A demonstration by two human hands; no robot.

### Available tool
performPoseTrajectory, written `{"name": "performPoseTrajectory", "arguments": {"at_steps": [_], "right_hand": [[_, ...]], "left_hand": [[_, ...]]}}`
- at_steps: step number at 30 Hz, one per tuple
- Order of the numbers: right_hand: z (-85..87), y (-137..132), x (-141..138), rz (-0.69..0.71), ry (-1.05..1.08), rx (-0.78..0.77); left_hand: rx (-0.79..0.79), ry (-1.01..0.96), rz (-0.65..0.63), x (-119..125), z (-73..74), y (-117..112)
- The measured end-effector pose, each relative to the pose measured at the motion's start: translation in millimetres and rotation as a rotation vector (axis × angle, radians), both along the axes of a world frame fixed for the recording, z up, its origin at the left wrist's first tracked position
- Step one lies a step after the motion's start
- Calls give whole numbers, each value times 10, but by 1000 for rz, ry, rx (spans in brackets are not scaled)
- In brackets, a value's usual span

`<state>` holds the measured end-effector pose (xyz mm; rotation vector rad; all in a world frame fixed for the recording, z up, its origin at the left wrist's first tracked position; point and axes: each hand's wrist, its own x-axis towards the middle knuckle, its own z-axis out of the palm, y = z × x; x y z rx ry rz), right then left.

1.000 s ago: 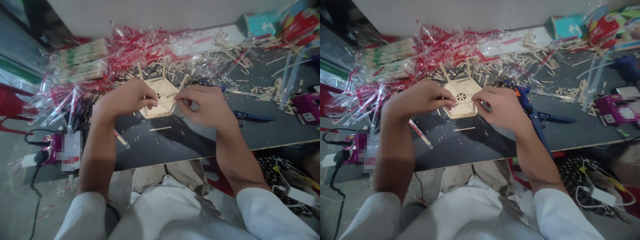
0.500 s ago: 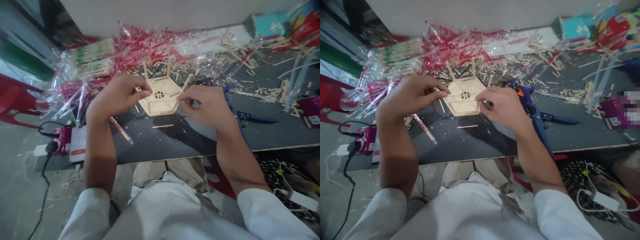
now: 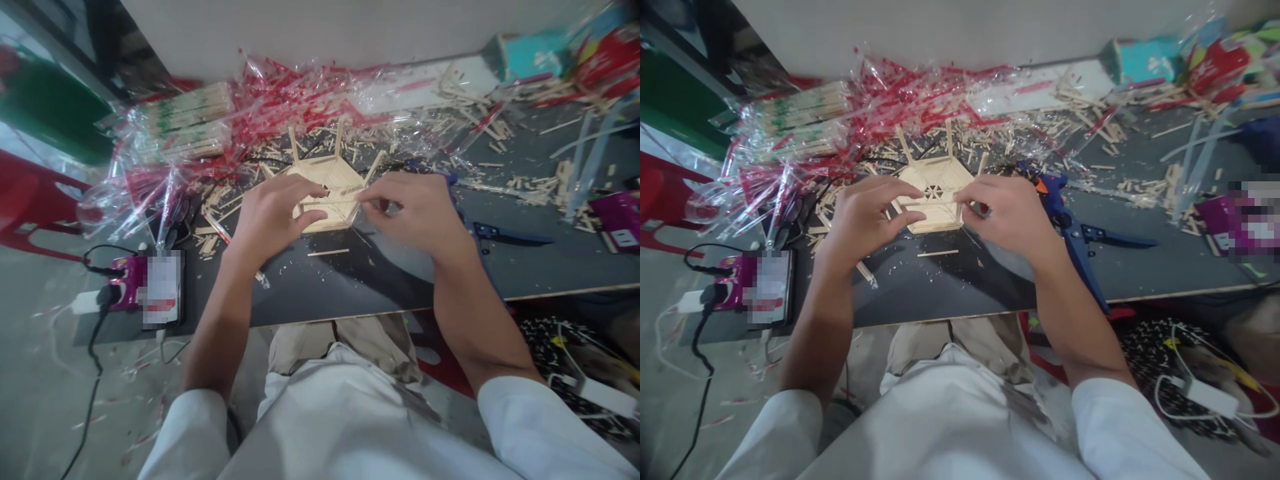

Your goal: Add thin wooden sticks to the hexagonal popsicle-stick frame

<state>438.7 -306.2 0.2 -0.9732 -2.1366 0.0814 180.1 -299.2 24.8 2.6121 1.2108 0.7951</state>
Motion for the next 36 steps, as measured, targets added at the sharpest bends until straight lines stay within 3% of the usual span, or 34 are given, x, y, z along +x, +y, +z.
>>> {"name": "performPoseTrajectory", "arguments": {"at_steps": [4,7,15,27,36], "right_hand": [[-7,4,-3,-8,-9,-31],[-10,4,-5,-12,-5,-56],[10,-10,-29,-39,30,-32],[-20,7,-28,-58,23,-116],[-16,8,-38,-49,58,-92]], "left_hand": [[59,157,-76,178,72,10],[103,260,-102,329,13,3],[171,424,47,641,-205,-55],[72,516,133,687,-127,-47],[55,483,162,717,-156,-44]]}}
